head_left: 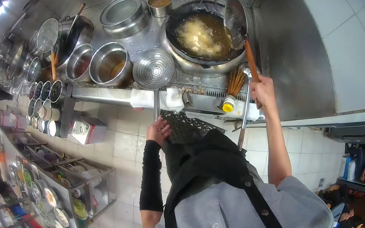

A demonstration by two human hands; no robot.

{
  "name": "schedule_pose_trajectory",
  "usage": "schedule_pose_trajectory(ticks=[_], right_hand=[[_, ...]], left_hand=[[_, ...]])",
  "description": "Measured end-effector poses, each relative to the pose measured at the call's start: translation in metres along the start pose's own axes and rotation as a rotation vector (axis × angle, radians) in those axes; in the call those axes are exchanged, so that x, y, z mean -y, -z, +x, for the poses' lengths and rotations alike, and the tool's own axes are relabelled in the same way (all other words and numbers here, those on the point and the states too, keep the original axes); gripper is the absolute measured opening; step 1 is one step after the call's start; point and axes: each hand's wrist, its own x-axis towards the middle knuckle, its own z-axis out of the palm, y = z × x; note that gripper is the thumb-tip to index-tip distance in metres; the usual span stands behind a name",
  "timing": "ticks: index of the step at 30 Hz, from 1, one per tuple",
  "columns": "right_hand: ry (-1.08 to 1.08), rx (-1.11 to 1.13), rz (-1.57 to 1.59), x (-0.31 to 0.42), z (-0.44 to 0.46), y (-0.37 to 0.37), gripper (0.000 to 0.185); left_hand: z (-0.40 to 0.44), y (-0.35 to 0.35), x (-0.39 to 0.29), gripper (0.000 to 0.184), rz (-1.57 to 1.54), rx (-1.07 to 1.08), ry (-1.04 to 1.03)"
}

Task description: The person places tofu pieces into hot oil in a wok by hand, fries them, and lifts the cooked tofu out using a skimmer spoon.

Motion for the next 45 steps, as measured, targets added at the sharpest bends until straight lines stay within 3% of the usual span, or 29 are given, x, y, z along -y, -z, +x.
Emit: schedule_pose_trajectory(ticks=[1,7,12,14,15,17,19,24,28,31,33,35,38,42,45], right_hand=[[-0.042,0.021,0.099,-0.002,-0.005,-0.003,0.015],[-0.242,0.167,0.648,-0.026,-0.013,-0.026,0.018],[-0.246,0.242,0.747,-0.044,0.015,-0.054,0.021],[-0.248,0.302,0.757,-0.051,0.032,-0.058,0.022],[-0.251,0.332,0.760,-0.054,0.040,-0.058,0.022],[-0.252,0.388,0.730,-0.055,0.053,-0.053,0.023],[-0.250,0.447,0.694,-0.056,0.061,-0.043,0.024],[-0.169,0.404,0.348,-0.018,0.029,-0.011,0.019],[-0.074,0.262,0.149,0.002,-0.008,-0.009,0.020],[-0.029,0.198,0.119,0.007,-0.010,-0.008,0.015],[-0.037,0.194,0.166,0.013,-0.007,-0.007,0.012],[-0.038,0.190,0.259,0.016,-0.004,-0.008,0.011],[-0.024,0.160,0.284,0.024,-0.011,-0.003,0.012],[-0.017,0.089,0.295,0.028,-0.018,0.005,0.011],[0.024,0.046,0.202,0.020,-0.012,0.010,0.011]], left_hand=[[0.014,0.002,0.002,0.031,-0.103,0.050,0.037],[0.028,0.035,-0.005,0.030,-0.184,-0.091,-0.211],[0.003,0.062,0.001,0.030,-0.085,-0.069,-0.065],[0.026,0.099,0.035,0.030,0.235,-0.042,0.025],[0.024,0.100,0.049,0.026,0.200,-0.088,0.101],[0.025,0.097,0.075,0.024,0.428,-0.034,0.211],[0.053,0.128,0.112,0.022,1.269,0.268,-0.153],[0.106,0.174,0.166,0.023,1.742,0.033,-0.247],[0.118,0.243,0.184,0.025,2.225,0.250,-0.513],[0.082,0.242,0.177,0.026,1.955,0.102,-0.041],[0.085,0.272,0.194,0.027,1.819,0.112,0.016],[0.052,0.248,0.182,0.026,1.318,-0.128,0.407],[0.034,0.253,0.189,0.027,1.084,-0.320,0.538],[0.016,0.250,0.189,0.025,1.032,-0.368,0.564],[0.012,0.247,0.187,0.025,1.094,-0.267,0.534]])
